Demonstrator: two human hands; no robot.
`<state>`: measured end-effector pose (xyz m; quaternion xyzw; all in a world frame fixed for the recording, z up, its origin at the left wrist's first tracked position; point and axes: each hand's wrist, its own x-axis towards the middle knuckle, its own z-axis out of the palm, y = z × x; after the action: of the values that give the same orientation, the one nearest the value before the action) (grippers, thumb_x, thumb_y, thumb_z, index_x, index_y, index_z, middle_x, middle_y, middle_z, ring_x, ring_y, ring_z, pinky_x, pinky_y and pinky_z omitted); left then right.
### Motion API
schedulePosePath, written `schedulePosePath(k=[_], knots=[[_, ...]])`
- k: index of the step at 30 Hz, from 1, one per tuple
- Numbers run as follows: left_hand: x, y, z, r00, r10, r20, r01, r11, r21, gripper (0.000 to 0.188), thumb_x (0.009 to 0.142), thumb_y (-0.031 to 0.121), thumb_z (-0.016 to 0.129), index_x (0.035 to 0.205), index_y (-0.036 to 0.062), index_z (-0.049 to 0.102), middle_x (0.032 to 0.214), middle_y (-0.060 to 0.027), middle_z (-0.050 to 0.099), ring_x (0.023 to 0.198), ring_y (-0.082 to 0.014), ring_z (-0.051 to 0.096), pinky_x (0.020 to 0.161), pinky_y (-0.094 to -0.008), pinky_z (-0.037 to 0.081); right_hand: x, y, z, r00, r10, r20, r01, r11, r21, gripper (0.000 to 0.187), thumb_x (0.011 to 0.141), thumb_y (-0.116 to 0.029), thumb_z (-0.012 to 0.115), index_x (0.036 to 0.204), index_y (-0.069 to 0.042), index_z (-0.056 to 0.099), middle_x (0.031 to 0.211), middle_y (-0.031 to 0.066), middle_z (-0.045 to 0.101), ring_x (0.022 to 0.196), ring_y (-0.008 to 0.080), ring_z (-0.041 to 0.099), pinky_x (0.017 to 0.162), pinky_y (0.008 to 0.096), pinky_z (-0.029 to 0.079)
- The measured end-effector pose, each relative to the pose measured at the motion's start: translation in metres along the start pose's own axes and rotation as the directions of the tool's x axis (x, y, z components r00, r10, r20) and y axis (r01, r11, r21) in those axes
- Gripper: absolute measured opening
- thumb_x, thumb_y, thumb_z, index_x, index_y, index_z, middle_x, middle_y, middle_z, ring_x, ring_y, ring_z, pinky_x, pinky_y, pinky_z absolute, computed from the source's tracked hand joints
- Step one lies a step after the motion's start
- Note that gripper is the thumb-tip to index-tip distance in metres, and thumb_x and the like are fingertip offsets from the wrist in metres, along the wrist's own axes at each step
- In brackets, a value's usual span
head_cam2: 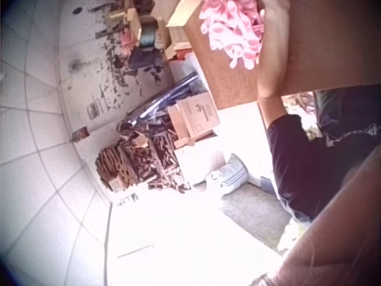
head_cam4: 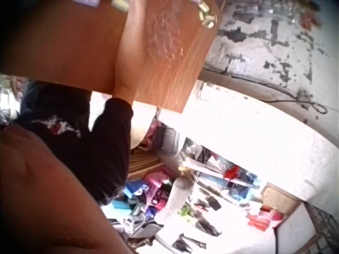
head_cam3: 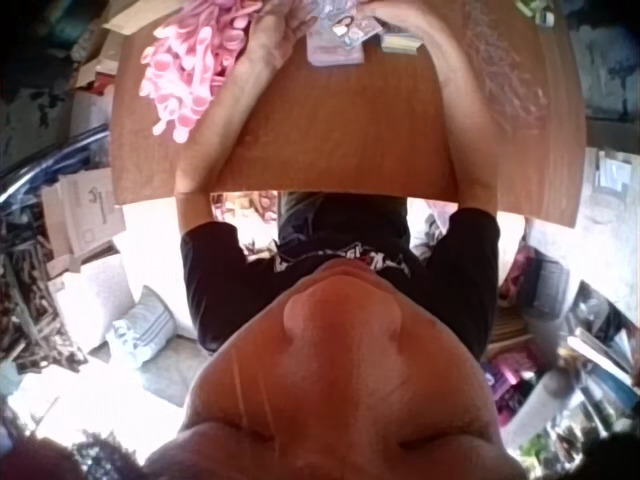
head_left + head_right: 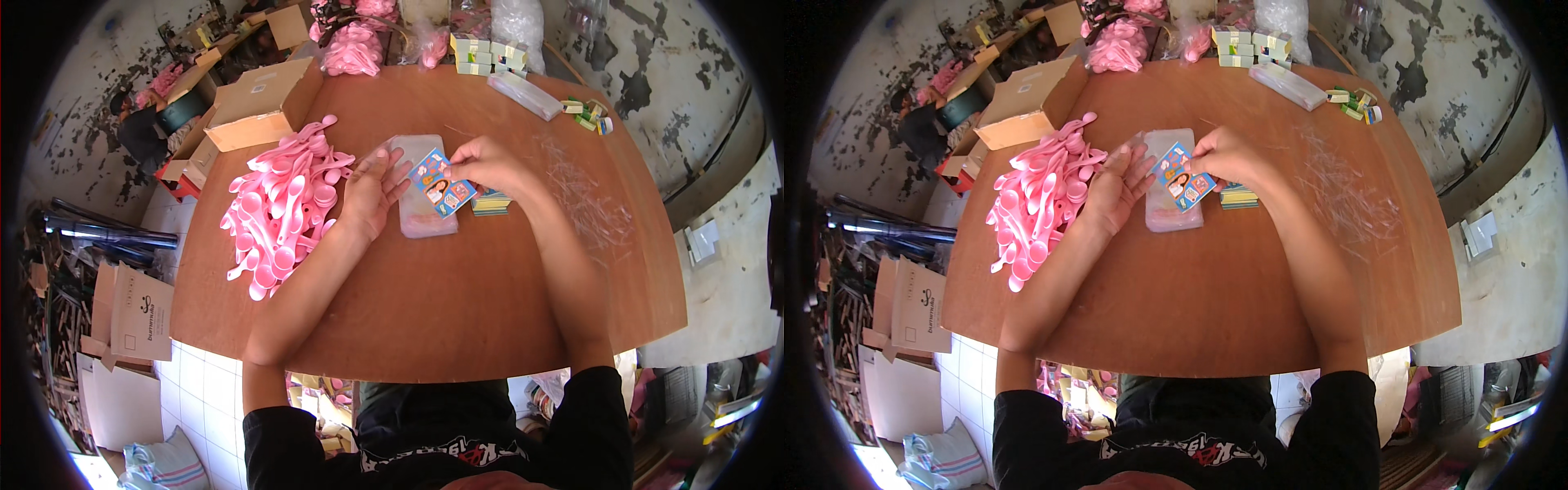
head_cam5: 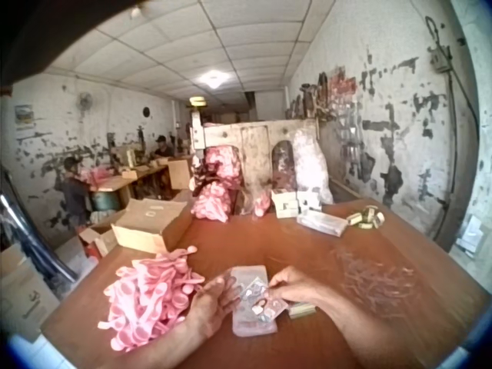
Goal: The person repeatedly picks up pink plastic spoons and small printed cards, places them into clear plastic bags, and seals the bags. The person handles the items one at a time and stacks the sealed packages on the table.
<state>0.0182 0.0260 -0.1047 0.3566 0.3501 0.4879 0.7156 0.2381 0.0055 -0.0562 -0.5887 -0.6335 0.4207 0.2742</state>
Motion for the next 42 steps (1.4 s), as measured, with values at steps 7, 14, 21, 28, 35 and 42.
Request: schedulePosePath(k=[7, 14, 21, 28, 35, 42], knots=[[0.002, -0.001, 0.000, 0.998, 0.036, -0.052, -0.037, 0.999, -0.025, 0.038, 0.103, 0.031, 0.043, 0.136, 0.0129, 0.048, 0.127, -0.0012, 0.059, 0.118, -0.0192, 0.057, 0.098, -0.0388, 0.046, 0.005, 0.004, 0.011, 0.991, 0.009, 0.136, -0.023, 0.995, 0.102, 0.020, 0.085, -0.020, 0.071, 0.091, -0.001, 0.070, 0.076, 0.0051, 0.068, 0.060, 0.0109, 0.062, 0.049, 0.0252, 0.051], [-0.004, -0.009, 0.008, 0.998, 0.023, 0.060, -0.018, 0.997, -0.074, 0.031, 0.101, 0.029, 0.050, 0.125, 0.0096, 0.056, 0.115, -0.0043, 0.064, 0.101, -0.0164, 0.064, 0.085, -0.0346, 0.053, 0.006, 0.000, 0.025, 0.997, 0.020, -0.073, 0.008, 0.930, 0.368, 0.024, 0.086, -0.023, 0.072, 0.096, -0.002, 0.069, 0.081, 0.0046, 0.068, 0.066, 0.0105, 0.063, 0.052, 0.0256, 0.052], [-0.008, -0.009, 0.012, 0.992, 0.079, 0.095, -0.072, 0.995, -0.075, 0.027, 0.101, 0.026, 0.049, 0.118, 0.0064, 0.058, 0.107, -0.0070, 0.065, 0.096, -0.0171, 0.066, 0.084, -0.0349, 0.056, 0.009, 0.000, 0.038, 0.997, -0.040, -0.061, 0.057, 0.953, 0.296, 0.028, 0.084, -0.024, 0.075, 0.093, 0.001, 0.070, 0.078, 0.0064, 0.068, 0.062, 0.0109, 0.063, 0.048, 0.0263, 0.051], [-0.013, -0.005, 0.016, 0.992, -0.005, 0.124, 0.010, 0.999, -0.040, 0.028, 0.101, 0.028, 0.049, 0.116, 0.0054, 0.057, 0.109, -0.0079, 0.066, 0.099, -0.0184, 0.066, 0.087, -0.0343, 0.055, 0.001, -0.009, 0.034, 0.994, 0.006, -0.112, 0.035, 0.933, 0.358, 0.028, 0.085, -0.028, 0.074, 0.094, -0.001, 0.070, 0.083, 0.0045, 0.069, 0.069, 0.0109, 0.064, 0.049, 0.0251, 0.050], [-0.017, -0.004, 0.018, 0.996, -0.005, 0.086, 0.016, 0.991, -0.130, 0.033, 0.101, 0.031, 0.048, 0.118, 0.0036, 0.057, 0.112, -0.0098, 0.066, 0.099, -0.0187, 0.066, 0.087, -0.0347, 0.055, 0.004, -0.007, 0.040, 0.989, 0.031, -0.141, 0.040, 0.880, 0.473, 0.026, 0.086, -0.026, 0.072, 0.094, -0.002, 0.069, 0.082, 0.0039, 0.068, 0.067, 0.0100, 0.063, 0.050, 0.0245, 0.050], [-0.016, -0.008, 0.019, 0.996, -0.010, 0.093, 0.018, 0.996, -0.092, 0.032, 0.104, 0.028, 0.041, 0.120, 0.0033, 0.052, 0.111, -0.0114, 0.064, 0.100, -0.0232, 0.066, 0.084, -0.0389, 0.058, 0.002, -0.006, 0.050, 0.988, -0.029, -0.152, 0.087, 0.915, 0.393, 0.025, 0.087, -0.025, 0.072, 0.097, -0.002, 0.069, 0.082, 0.0040, 0.069, 0.067, 0.0098, 0.063, 0.050, 0.0242, 0.049]])
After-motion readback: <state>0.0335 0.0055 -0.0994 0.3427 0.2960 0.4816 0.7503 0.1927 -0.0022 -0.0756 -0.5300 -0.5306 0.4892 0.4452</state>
